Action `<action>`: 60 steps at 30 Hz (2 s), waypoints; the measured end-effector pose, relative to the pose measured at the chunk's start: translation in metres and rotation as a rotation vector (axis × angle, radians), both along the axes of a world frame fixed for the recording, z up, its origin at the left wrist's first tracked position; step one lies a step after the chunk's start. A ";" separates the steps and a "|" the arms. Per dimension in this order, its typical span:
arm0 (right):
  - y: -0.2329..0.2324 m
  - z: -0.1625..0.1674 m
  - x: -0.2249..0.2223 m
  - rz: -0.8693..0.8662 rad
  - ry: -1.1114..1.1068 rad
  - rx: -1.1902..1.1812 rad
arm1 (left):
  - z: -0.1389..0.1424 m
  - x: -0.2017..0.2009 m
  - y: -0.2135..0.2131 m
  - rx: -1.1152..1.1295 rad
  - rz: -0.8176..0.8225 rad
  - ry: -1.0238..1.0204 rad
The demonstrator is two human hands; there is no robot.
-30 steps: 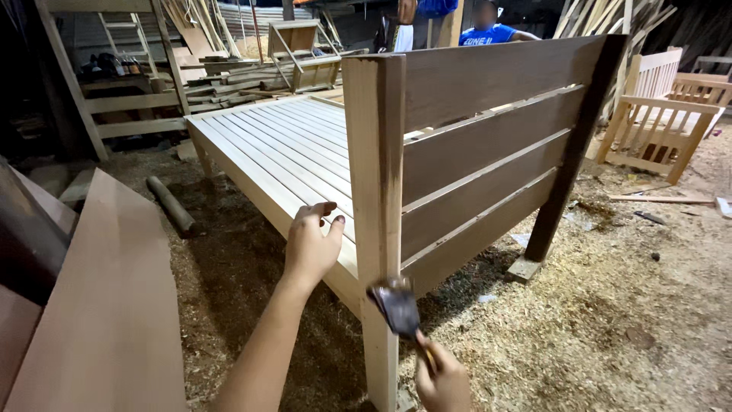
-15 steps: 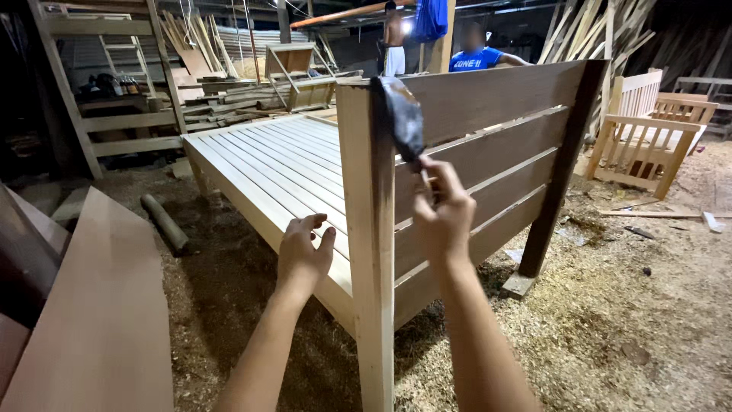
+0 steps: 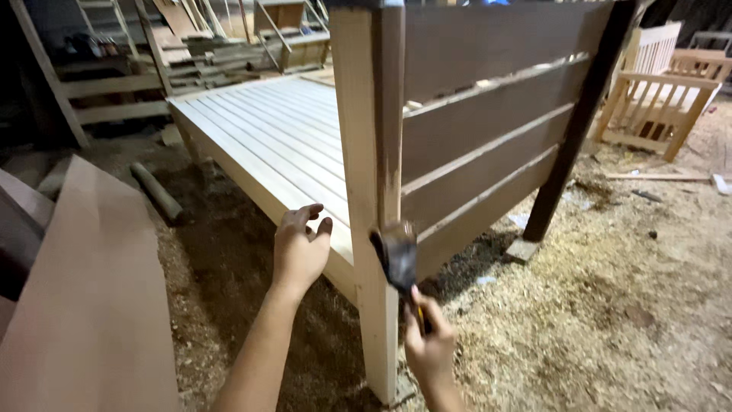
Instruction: The person applies brown wood stain with a brush to the legs and side rails of a slatted wooden bed frame, dipping the brush into a stain can resting on the slats and brushing the vertical posts and edges, working around the furniture on the sawdust-covered workshop floor.
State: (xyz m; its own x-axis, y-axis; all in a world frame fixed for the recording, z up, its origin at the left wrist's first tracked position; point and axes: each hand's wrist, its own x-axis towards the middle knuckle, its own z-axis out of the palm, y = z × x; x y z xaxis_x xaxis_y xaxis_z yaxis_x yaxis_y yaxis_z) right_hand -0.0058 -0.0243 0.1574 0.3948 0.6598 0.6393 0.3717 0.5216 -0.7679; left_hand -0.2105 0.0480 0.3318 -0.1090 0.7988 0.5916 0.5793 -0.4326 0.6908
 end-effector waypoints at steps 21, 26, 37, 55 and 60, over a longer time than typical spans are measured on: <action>-0.013 0.056 -0.044 -0.134 0.043 0.209 | -0.021 0.003 0.008 -0.017 -0.185 -0.043; -0.012 0.045 -0.030 -0.323 -0.135 0.271 | -0.024 0.008 0.014 -0.022 -0.205 -0.043; -0.032 -0.008 -0.040 -0.315 -0.039 0.153 | -0.052 0.001 0.036 -0.049 -0.213 -0.031; 0.025 0.041 0.016 0.103 0.101 0.240 | -0.037 0.020 0.005 -0.114 -0.057 0.085; -0.021 -0.122 0.006 0.040 0.161 0.025 | -0.034 0.029 -0.010 -0.246 0.070 0.088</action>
